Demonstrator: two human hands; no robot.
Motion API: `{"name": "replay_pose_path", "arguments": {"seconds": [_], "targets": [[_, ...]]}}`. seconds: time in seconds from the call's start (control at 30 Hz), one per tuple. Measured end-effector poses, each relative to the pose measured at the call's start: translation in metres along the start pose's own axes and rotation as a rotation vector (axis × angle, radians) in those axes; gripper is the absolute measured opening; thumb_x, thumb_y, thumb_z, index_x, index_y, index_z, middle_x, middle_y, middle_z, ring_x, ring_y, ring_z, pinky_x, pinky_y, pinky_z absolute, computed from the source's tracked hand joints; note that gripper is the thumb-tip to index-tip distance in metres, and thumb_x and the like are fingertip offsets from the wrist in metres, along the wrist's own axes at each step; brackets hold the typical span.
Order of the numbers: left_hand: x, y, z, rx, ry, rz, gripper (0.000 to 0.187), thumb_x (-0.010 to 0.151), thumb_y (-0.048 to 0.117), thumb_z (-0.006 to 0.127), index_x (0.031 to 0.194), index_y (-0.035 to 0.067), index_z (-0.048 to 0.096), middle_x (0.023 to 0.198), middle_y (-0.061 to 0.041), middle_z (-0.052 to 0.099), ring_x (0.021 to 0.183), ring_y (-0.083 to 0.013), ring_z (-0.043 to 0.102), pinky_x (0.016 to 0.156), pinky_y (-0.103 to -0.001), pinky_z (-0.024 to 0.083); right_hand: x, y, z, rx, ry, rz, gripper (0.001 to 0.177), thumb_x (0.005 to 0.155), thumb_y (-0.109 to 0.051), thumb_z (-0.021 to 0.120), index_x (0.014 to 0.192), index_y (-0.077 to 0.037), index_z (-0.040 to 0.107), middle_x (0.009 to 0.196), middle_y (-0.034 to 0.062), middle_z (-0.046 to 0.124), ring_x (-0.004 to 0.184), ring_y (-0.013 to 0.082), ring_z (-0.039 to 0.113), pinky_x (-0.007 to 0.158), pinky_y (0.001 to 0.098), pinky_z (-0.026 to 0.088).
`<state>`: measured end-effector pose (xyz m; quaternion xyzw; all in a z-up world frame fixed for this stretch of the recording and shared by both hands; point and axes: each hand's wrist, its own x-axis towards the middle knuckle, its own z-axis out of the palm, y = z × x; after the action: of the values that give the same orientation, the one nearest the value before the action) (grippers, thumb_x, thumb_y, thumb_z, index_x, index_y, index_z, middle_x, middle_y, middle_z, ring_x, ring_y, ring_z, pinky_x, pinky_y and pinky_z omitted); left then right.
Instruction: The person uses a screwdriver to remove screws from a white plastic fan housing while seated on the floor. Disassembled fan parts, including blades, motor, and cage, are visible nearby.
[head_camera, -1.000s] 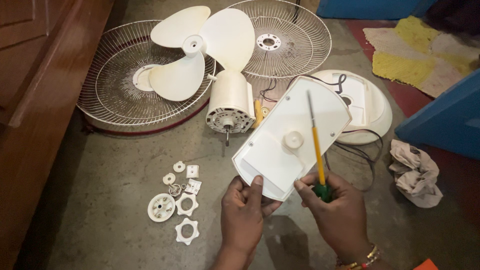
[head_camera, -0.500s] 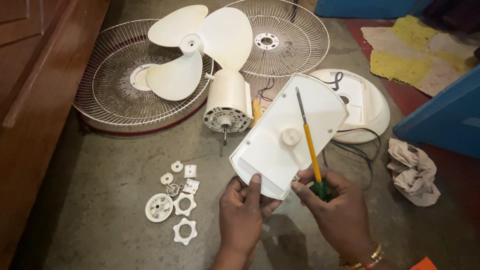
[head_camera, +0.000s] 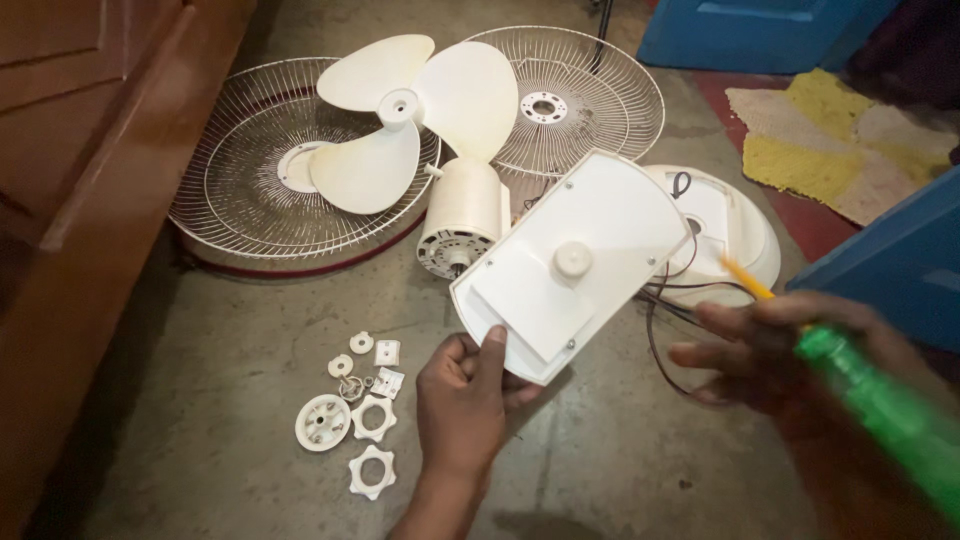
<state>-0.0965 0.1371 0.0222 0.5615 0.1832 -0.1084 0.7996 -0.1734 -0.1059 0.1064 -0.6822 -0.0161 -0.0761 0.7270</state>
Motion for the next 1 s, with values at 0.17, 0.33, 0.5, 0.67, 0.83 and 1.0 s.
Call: {"name": "replay_pose_path", "arguments": {"seconds": [0.17,0.33,0.5,0.67,0.83,1.0], "targets": [[0.003,0.001,0.0,-0.102,-0.073,0.035,0.023,0.094,0.016,0.064,0.101,-0.006,0.063,0.081,-0.012,0.076,0.07,-0.016,0.074,0.061,-0.03,0.065,-0.012,-0.001,-0.005,-0.752,0.106,-0.242,0.032,0.105,-0.029,0.057,0.125,-0.006,0.064,0.092,0.0147,0.072,0.081,0.0261,0.074,0.077,0.0407,0.058],[-0.004,-0.004,0.004,-0.066,-0.119,0.037,0.018,0.093,0.011,0.066,0.098,-0.005,0.062,0.08,-0.01,0.074,0.072,-0.0145,0.074,0.064,-0.03,0.066,-0.018,0.031,-0.026,-0.884,0.352,-0.32,0.032,0.108,-0.03,0.058,0.114,-0.001,0.068,0.096,0.0197,0.067,0.076,0.0215,0.071,0.068,0.0365,0.059],[-0.007,-0.002,0.006,-0.058,-0.097,0.014,0.018,0.093,0.013,0.065,0.098,-0.004,0.06,0.081,-0.009,0.074,0.073,-0.0134,0.073,0.064,-0.03,0.067,-0.01,0.047,-0.046,-0.872,0.115,-0.586,0.033,0.106,-0.036,0.057,0.108,-0.005,0.069,0.093,0.0127,0.07,0.077,0.016,0.072,0.07,0.0338,0.06],[-0.008,-0.002,0.004,-0.097,-0.084,-0.005,0.018,0.094,0.014,0.064,0.098,-0.004,0.059,0.082,-0.01,0.074,0.074,-0.0143,0.074,0.065,-0.03,0.067,-0.008,0.053,-0.051,-0.906,-0.159,-0.57,0.034,0.104,-0.041,0.057,0.103,-0.012,0.073,0.089,0.0061,0.073,0.074,0.0133,0.072,0.068,0.0322,0.06],[-0.009,-0.005,0.007,-0.088,-0.106,0.034,0.019,0.094,0.012,0.065,0.097,-0.005,0.059,0.081,-0.011,0.075,0.073,-0.015,0.074,0.062,-0.031,0.066,-0.02,0.075,-0.058,-0.907,-0.077,-0.646,0.034,0.101,-0.046,0.057,0.098,-0.018,0.076,0.085,-0.0005,0.076,0.071,0.0105,0.072,0.065,0.0307,0.06],[-0.01,-0.005,0.006,-0.044,-0.095,-0.022,0.017,0.094,0.014,0.064,0.099,-0.002,0.06,0.081,-0.01,0.076,0.073,-0.0133,0.074,0.062,-0.029,0.065,-0.011,0.08,-0.053,-0.984,-0.108,-0.475,0.025,0.101,-0.041,0.059,0.097,-0.02,0.07,0.081,-0.0021,0.076,0.072,0.0108,0.071,0.067,0.0318,0.058]]}}
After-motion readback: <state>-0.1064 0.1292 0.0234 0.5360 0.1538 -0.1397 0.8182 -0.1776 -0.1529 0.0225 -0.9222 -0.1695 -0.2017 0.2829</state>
